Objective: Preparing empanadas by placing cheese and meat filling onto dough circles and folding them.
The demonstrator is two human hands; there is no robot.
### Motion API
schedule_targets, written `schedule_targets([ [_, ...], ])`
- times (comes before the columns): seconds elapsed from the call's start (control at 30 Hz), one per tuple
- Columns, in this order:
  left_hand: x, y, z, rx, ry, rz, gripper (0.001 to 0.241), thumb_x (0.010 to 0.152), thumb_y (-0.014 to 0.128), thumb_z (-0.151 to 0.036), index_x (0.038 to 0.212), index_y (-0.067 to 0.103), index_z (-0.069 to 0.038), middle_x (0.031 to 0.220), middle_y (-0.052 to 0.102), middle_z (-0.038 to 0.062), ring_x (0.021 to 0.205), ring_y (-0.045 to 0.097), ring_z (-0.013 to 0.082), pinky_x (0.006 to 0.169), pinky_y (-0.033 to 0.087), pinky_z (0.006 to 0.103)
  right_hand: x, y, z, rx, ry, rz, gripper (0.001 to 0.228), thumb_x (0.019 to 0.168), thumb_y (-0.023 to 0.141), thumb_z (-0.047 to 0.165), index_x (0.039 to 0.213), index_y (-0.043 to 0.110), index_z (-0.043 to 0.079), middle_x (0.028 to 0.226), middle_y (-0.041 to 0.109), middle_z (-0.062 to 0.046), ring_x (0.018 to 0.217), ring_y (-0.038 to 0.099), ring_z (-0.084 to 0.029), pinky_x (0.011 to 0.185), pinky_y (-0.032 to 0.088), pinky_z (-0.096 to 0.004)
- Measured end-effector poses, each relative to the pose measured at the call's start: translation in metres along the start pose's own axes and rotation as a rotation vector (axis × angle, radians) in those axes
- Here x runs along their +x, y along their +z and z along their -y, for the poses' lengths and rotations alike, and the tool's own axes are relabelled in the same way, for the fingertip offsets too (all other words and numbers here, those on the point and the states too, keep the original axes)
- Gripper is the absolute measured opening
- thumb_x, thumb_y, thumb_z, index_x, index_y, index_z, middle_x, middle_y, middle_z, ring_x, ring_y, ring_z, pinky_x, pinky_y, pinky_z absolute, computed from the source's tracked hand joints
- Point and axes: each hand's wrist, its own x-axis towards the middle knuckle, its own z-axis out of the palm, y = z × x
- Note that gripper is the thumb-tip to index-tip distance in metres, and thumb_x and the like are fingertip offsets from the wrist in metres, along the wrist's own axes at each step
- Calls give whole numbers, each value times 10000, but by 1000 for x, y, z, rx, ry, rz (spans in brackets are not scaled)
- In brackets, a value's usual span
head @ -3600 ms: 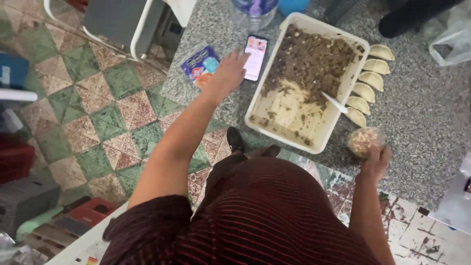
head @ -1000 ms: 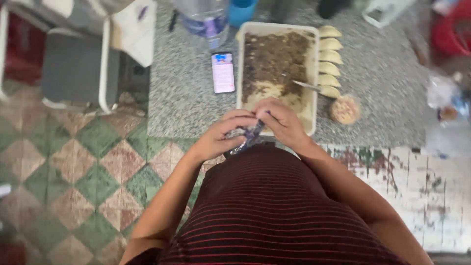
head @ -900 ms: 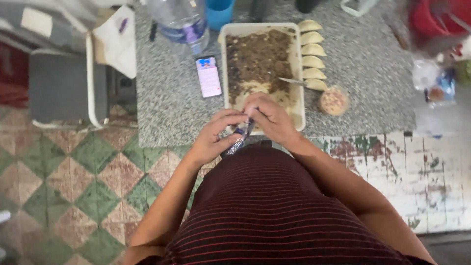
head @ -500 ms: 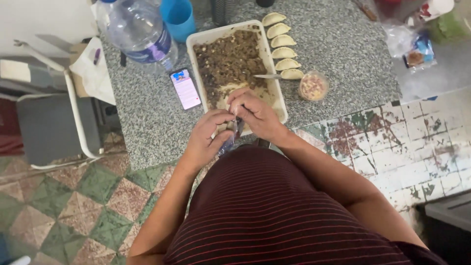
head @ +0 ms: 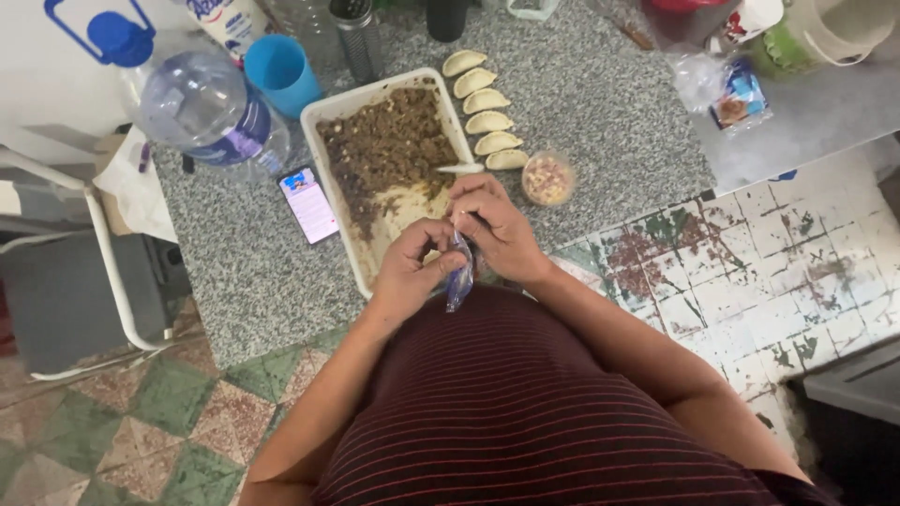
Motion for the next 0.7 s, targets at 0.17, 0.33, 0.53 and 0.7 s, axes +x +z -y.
schedule_targets([
  [0.17,33,30,-9,212,167,57,188,877,826,-183,933,703,-53,959,622,104,938,644,251,908,502,406,-6,-36,-18,91,3,-23,168,1056,597,180,1022,661,29,1141,591,-156,1123,587,-322,982,461,-454],
  [0.33,67,83,7,304,179,34,66,950,732,-133,939,710,-72,901,628,75,884,655,278,871,516,437,-9,-108,-35,157,47,-58,210,1042,642,154,1157,522,26,1213,573,-183,1145,608,-296,1002,473,-476],
  [0.53,121,155,41,450,172,-95,86,991,683,-168,995,690,-83,882,629,123,869,660,349,883,512,442,-31,-193,-65,-75,144,26,320,939,776,188,1225,687,77,1273,575,-173,1198,624,-401,1005,499,-535],
  [0.7,143,197,45,500,181,-192,64,999,682,-118,1003,704,-59,856,654,139,835,679,353,831,521,443,-21,-240,-62,-191,42,95,308,958,735,66,1264,704,55,1133,637,-197,952,718,-399,820,594,-535],
])
